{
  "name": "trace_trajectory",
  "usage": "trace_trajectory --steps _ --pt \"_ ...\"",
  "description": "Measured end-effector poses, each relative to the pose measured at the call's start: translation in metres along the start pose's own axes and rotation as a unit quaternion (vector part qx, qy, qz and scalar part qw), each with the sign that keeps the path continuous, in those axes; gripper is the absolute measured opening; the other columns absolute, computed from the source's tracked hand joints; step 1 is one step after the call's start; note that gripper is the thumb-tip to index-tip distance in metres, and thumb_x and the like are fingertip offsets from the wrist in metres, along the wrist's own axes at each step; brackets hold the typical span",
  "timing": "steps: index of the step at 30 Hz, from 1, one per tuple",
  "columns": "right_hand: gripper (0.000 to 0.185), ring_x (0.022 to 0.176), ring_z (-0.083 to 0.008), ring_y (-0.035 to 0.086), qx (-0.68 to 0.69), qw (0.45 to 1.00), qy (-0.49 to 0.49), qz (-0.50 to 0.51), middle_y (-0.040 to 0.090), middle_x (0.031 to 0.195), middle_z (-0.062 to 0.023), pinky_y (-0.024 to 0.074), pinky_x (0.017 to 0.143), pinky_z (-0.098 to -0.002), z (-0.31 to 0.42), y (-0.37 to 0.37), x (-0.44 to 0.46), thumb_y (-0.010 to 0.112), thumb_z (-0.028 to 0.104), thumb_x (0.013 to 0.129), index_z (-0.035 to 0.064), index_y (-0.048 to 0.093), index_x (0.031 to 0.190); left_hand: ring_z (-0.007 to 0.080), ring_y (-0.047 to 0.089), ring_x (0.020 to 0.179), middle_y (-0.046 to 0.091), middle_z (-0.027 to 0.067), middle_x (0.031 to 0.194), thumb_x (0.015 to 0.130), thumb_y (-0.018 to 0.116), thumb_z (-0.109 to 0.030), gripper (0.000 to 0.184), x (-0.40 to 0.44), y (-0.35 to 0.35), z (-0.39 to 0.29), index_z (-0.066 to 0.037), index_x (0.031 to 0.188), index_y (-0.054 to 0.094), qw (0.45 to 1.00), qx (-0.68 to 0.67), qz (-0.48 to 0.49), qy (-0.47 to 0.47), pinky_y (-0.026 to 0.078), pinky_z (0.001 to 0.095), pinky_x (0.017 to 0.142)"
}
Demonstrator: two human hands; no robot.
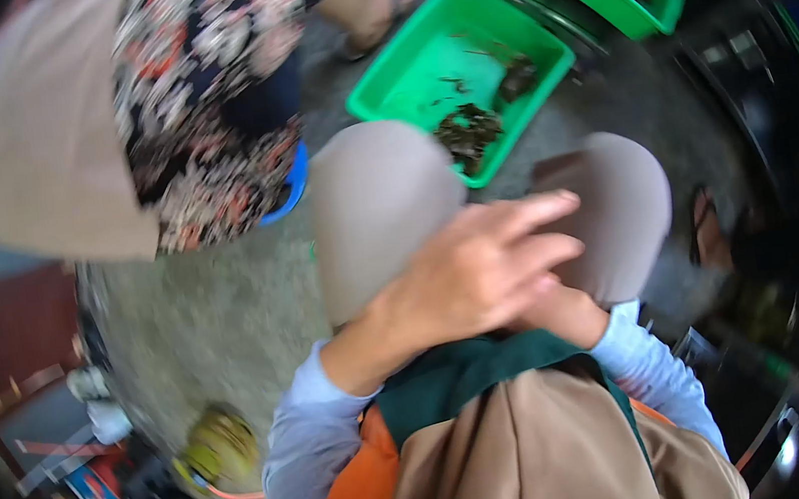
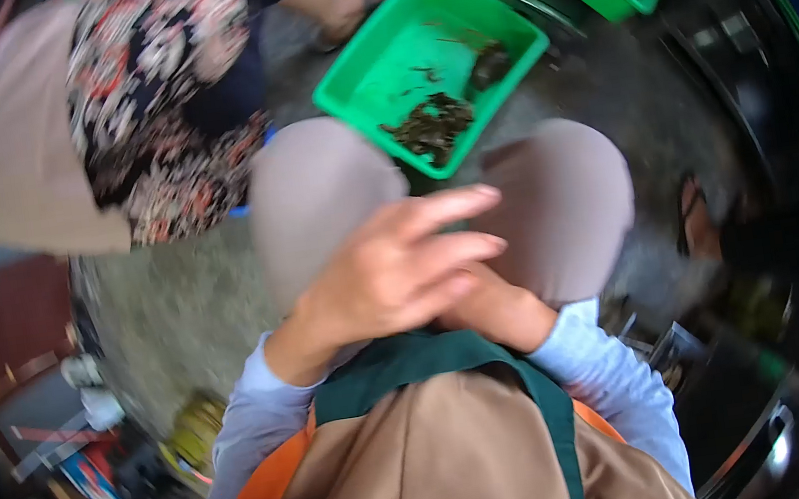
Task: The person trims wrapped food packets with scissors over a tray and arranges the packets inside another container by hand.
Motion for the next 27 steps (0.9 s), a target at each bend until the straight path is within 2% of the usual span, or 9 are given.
trace_trajectory --steps 6,12,13,14,18,20,23,25,27 --pt "0.028 0.093 -0.0348 0.065 -0.081 0.996 -0.032 0.021 0.067 0.102 -0.0188 0.0502 0.082 -0.0447 -0.019 -0.031 0.033 0.055 0.019 0.085 0.0039 0.063 0.107 0.0245 0.058 0.109 0.051 0.008 0.133 0.083 0.066 -0.02 0.027 -0.006 0.001 0.005 -0.013 0.109 0.063 0.985 -0.074 -0.149 0.035 0.049 0.0429 0.079" --pt "0.027 0.093 -0.0367 0.065 -0.111 0.991 -0.059 0.037 0.066 0.103 -0.0212 0.0514 0.081 -0.0442 -0.053 -0.053 0.068 0.056 0.015 0.084 0.0033 0.063 0.107 0.0185 0.063 0.09 0.06 0.0122 0.123 0.082 0.067 -0.015 0.015 -0.031 -0.055 0.02 -0.011 0.096 0.067 0.927 -0.043 -0.36 0.096 0.048 0.0337 0.077" --pt "0.027 0.093 -0.037 0.065 -0.115 0.991 -0.054 0.048 0.066 0.103 -0.0216 0.0516 0.081 -0.0442 -0.063 -0.05 0.071 0.057 0.014 0.083 0.0032 0.063 0.107 0.0193 0.064 0.089 0.064 0.0113 0.113 0.079 0.068 -0.008 0.016 -0.048 -0.067 0.023 -0.009 0.095 0.068 0.913 0.056 -0.401 0.053 0.05 0.0328 0.077" --pt "0.027 0.093 -0.0374 0.064 -0.123 0.989 -0.052 0.066 0.065 0.104 -0.0221 0.0518 0.08 -0.0441 -0.07 -0.043 0.072 0.057 0.014 0.083 0.0031 0.063 0.107 0.0201 0.065 0.088 0.067 0.0099 0.102 0.078 0.065 -0.002 0.018 -0.08 -0.081 0.037 -0.007 0.094 0.068 0.889 0.029 -0.455 0.035 0.053 0.0323 0.076" --pt "0.029 0.097 -0.0406 0.061 -0.149 0.985 0.011 0.085 0.063 0.106 -0.024 0.0494 0.084 -0.0465 -0.115 -0.046 0.066 0.058 0.012 0.083 0.0 0.061 0.109 0.0167 0.063 0.079 0.064 0.0093 0.089 0.083 0.056 0.004 0.014 -0.19 -0.058 0.134 -0.003 0.091 0.064 0.823 0.085 -0.523 -0.205 0.051 0.0285 0.07" --pt "0.031 0.098 -0.041 0.06 -0.157 0.983 0.037 0.085 0.061 0.107 -0.0252 0.0484 0.085 -0.0474 -0.124 -0.052 0.062 0.058 0.013 0.083 -0.0001 0.059 0.111 0.0267 0.064 0.082 0.065 0.0121 0.088 0.082 0.058 -0.002 0.015 -0.25 -0.019 0.204 -0.003 0.095 0.064 0.759 0.042 -0.529 -0.378 0.052 0.0347 0.074" --pt "0.034 0.1 -0.0399 0.059 -0.161 0.981 0.072 0.078 0.061 0.107 -0.0225 0.0479 0.086 -0.0468 -0.124 -0.058 0.054 0.057 0.014 0.084 0.0017 0.056 0.115 0.0325 0.063 0.096 0.064 0.0152 0.102 0.081 0.064 -0.013 0.027 -0.347 0.04 0.291 -0.008 0.107 0.062 0.757 0.208 -0.358 -0.505 0.05 0.0418 0.084" --pt "0.034 0.1 -0.0395 0.059 -0.15 0.985 0.052 0.068 0.061 0.107 -0.0218 0.0473 0.088 -0.046 -0.128 -0.049 0.046 0.057 0.014 0.084 0.0016 0.056 0.116 0.0357 0.057 0.108 0.062 0.0156 0.112 0.079 0.068 -0.02 0.036 -0.366 0.058 0.313 -0.006 0.111 0.061 0.685 0.235 -0.296 -0.623 0.046 0.0449 0.092" --pt "0.036 0.102 -0.0384 0.059 -0.117 0.987 0.091 0.07 0.062 0.107 -0.0209 0.0463 0.091 -0.0445 -0.126 -0.045 0.033 0.057 0.014 0.083 0.0016 0.056 0.117 0.0341 0.054 0.113 0.057 0.0144 0.122 0.081 0.067 -0.024 0.043 -0.358 0.067 0.32 -0.014 0.121 0.056 0.634 0.261 -0.242 -0.687 0.045 0.046 0.093"
Point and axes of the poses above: each hand's wrist, its own x-axis towards the middle knuckle, its own y-axis out of the palm, z = x × y, the point moved 4 cm from there along x, towards the middle knuckle
